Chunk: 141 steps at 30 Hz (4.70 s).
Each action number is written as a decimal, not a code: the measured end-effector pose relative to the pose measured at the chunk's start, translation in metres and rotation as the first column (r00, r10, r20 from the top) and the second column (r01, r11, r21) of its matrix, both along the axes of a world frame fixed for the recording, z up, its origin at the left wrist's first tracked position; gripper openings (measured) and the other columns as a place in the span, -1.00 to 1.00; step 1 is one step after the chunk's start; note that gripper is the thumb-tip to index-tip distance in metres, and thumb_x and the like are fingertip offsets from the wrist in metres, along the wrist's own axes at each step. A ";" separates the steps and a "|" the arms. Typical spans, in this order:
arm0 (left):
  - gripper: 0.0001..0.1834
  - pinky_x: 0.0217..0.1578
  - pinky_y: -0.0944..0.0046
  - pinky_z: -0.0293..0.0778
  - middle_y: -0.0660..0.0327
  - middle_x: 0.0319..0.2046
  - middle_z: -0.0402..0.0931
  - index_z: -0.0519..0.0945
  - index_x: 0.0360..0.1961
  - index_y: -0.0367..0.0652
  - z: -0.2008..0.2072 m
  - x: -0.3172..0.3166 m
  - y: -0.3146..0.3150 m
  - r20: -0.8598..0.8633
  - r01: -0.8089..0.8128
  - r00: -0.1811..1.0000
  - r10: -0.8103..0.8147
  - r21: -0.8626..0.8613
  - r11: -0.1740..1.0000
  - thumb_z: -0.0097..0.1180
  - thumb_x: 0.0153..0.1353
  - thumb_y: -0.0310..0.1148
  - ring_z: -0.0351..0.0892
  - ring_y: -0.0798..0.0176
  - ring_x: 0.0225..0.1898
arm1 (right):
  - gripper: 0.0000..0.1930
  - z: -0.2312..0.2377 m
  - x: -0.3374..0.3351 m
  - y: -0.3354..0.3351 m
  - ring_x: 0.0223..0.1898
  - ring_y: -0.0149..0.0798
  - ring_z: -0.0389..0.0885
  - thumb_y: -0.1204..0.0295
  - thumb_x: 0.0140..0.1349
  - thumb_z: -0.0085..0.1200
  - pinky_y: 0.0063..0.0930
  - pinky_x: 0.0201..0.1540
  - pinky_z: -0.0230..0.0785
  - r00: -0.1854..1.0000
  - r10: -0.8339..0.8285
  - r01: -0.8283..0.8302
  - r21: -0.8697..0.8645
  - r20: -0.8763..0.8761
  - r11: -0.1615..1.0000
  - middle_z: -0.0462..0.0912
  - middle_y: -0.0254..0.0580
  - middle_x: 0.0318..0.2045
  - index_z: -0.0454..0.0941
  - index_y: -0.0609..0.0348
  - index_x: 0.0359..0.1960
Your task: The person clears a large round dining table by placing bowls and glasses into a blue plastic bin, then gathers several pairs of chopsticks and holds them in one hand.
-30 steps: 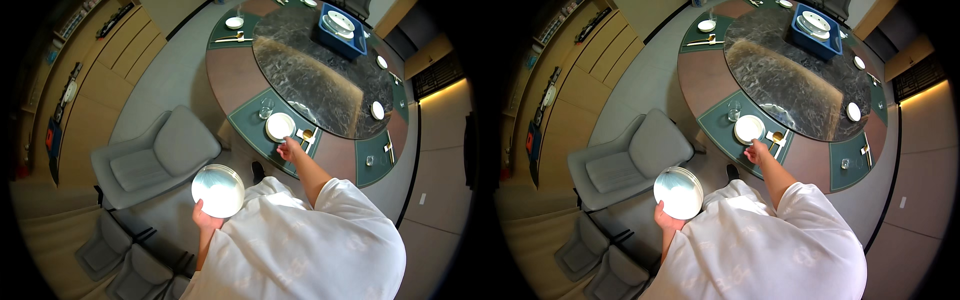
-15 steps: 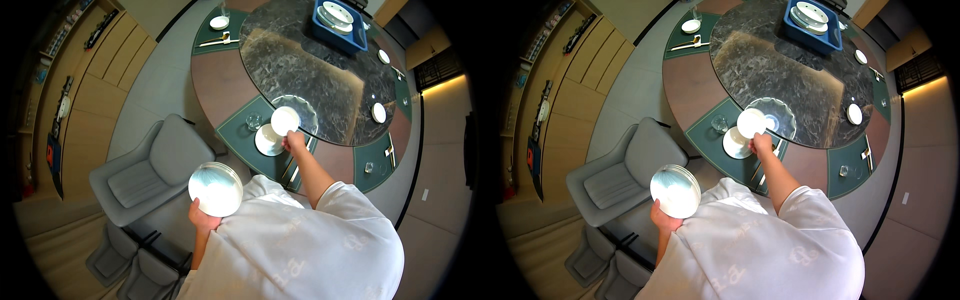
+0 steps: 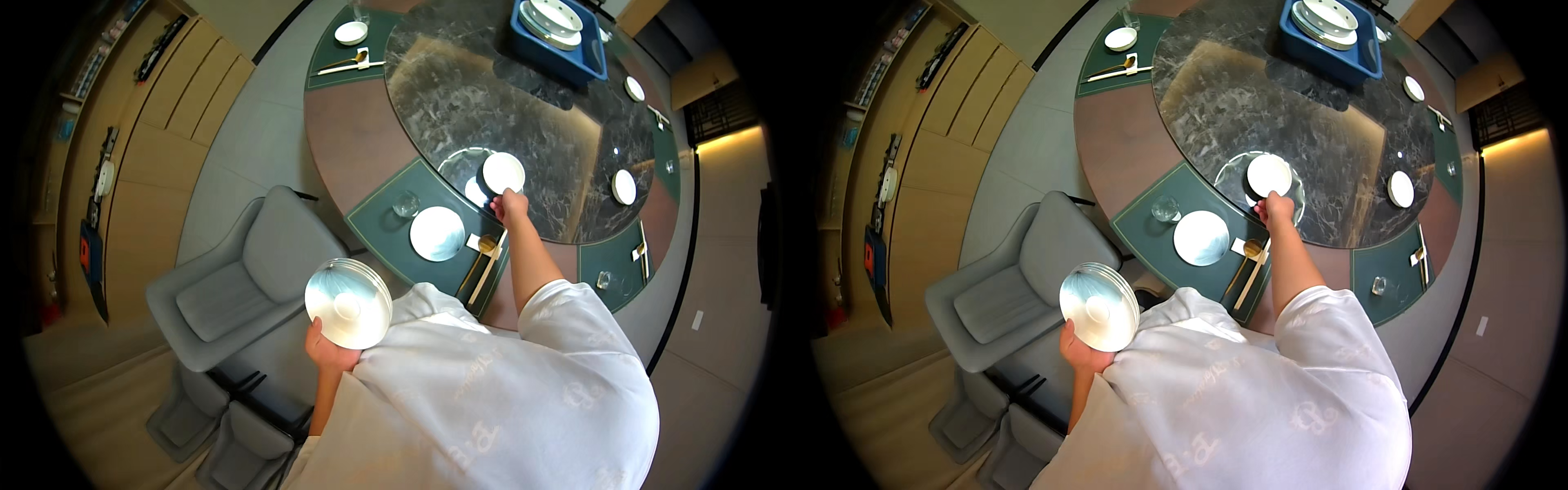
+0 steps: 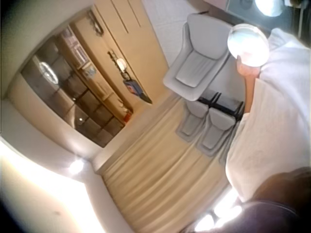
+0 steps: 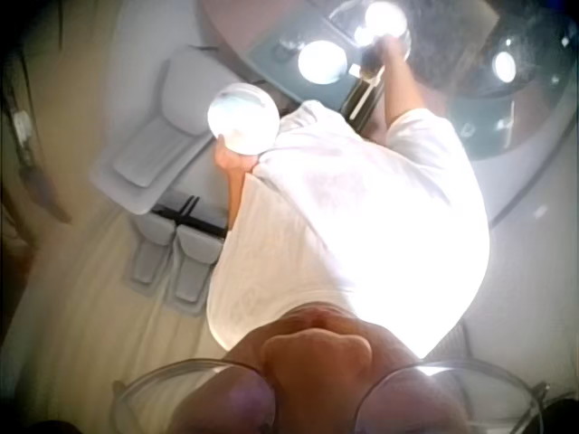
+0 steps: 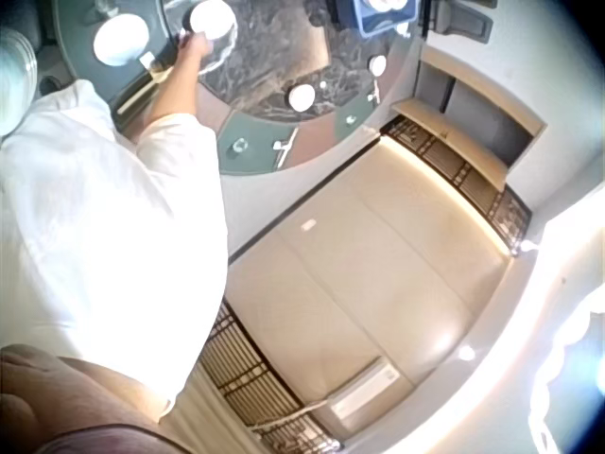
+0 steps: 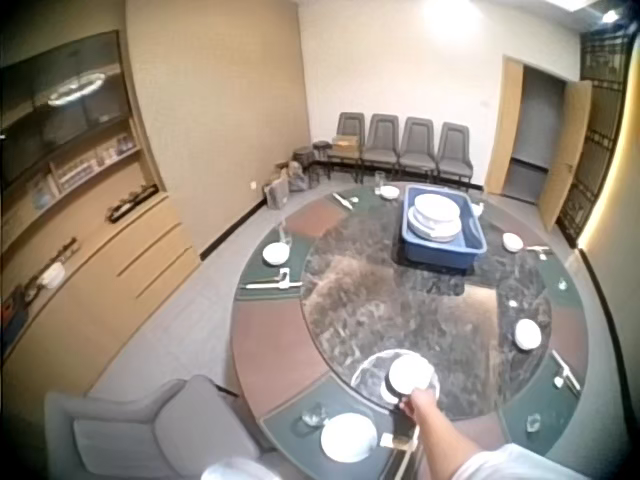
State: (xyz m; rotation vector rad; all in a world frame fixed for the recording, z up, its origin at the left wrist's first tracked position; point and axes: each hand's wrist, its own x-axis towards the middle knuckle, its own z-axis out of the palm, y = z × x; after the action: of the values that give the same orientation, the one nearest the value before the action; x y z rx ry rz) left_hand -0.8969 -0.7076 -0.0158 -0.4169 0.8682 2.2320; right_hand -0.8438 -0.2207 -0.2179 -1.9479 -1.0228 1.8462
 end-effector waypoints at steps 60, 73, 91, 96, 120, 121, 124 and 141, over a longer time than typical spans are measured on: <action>-0.17 0.45 -0.22 0.16 -0.03 0.45 0.29 0.20 0.51 -0.21 -0.001 -0.004 0.004 0.039 0.001 0.999 -0.002 0.018 1.000 0.07 0.31 -0.04 0.27 -0.17 0.46 | -0.92 0.253 -0.017 -0.213 -0.35 -0.55 0.59 0.53 0.30 0.31 -0.56 -0.30 0.46 0.413 0.862 -0.673 0.539 -0.295 0.507 0.72 -0.31 -0.39 0.69 0.29 -0.26; 0.00 0.46 -0.11 0.20 0.04 0.49 0.23 0.15 0.55 -0.16 0.016 -0.004 0.026 -0.044 0.026 0.999 -0.026 -0.018 1.000 -0.39 0.42 0.47 0.21 -0.05 0.51 | -0.83 0.236 -0.030 -0.253 -0.48 -0.53 0.41 0.50 0.20 0.37 -0.55 -0.42 0.29 0.502 0.831 -0.625 0.562 -0.241 0.541 0.55 -0.38 -0.54 0.58 0.24 -0.41; -0.27 0.40 -0.12 0.28 -0.01 0.39 0.38 0.35 0.44 -0.20 0.010 0.002 0.022 0.041 -0.122 0.992 0.118 0.134 0.983 -0.36 0.53 0.14 0.39 -0.13 0.38 | -0.63 0.235 -0.034 -0.285 -0.20 -0.11 0.46 0.58 0.08 0.37 -0.32 -0.14 0.40 0.510 0.850 -0.478 0.779 -0.131 0.407 0.41 -0.07 -0.17 0.42 0.21 -0.15; -0.26 0.45 -0.13 0.21 -0.04 0.42 0.34 0.30 0.46 -0.26 -0.003 0.001 0.017 0.004 -0.079 0.997 0.079 0.174 0.982 -0.35 0.52 0.10 0.34 -0.14 0.42 | -0.63 0.238 -0.035 -0.276 -0.20 -0.05 0.47 0.56 0.09 0.37 -0.28 -0.13 0.41 0.455 0.889 -0.518 0.797 -0.051 0.311 0.42 -0.03 -0.17 0.41 0.21 -0.14; -0.30 0.39 -0.14 0.31 -0.05 0.36 0.41 0.37 0.41 -0.25 -0.002 0.005 0.019 0.065 -0.026 0.998 0.017 0.148 0.989 -0.30 0.52 0.07 0.41 -0.16 0.35 | -0.58 0.230 -0.025 -0.262 -0.14 -0.07 0.50 0.51 0.06 0.43 -0.27 -0.02 0.42 0.403 0.908 -0.613 0.703 -0.113 0.360 0.45 -0.06 -0.17 0.42 0.16 -0.13; -0.31 0.39 -0.13 0.31 -0.05 0.36 0.41 0.37 0.41 -0.25 -0.002 0.004 0.020 0.068 -0.026 0.998 0.016 0.142 0.989 -0.31 0.53 0.07 0.41 -0.15 0.35 | -0.58 0.230 -0.025 -0.261 -0.14 -0.06 0.50 0.51 0.06 0.42 -0.27 -0.02 0.42 0.407 0.906 -0.610 0.703 -0.118 0.365 0.45 -0.06 -0.17 0.42 0.16 -0.13; -0.27 0.40 -0.11 0.29 -0.03 0.37 0.40 0.37 0.42 -0.24 -0.002 0.007 0.019 0.048 -0.027 0.999 0.021 0.137 0.990 -0.34 0.53 0.12 0.40 -0.13 0.37 | -0.58 0.226 -0.023 -0.262 -0.13 -0.05 0.50 0.51 0.06 0.41 -0.27 -0.01 0.42 0.408 0.903 -0.603 0.703 -0.135 0.377 0.45 -0.05 -0.15 0.41 0.16 -0.12; -0.22 0.34 -0.11 0.35 0.11 0.33 0.42 0.35 0.44 -0.06 0.009 -0.005 0.057 0.082 0.063 0.995 -0.050 -0.163 0.985 -0.43 0.50 0.28 0.42 -0.07 0.33 | -0.45 0.225 0.033 -0.240 -0.01 -0.28 0.59 0.48 0.25 0.32 -0.34 -0.01 0.52 0.459 0.799 -0.626 0.497 -0.388 0.601 0.59 -0.12 0.03 0.31 0.16 0.21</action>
State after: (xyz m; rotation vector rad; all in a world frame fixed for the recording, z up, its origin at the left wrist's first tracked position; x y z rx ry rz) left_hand -0.9023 -0.6504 -0.0065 -0.5464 1.0147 2.0853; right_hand -0.8104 -0.4609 0.0075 -0.6247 -1.9282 2.2764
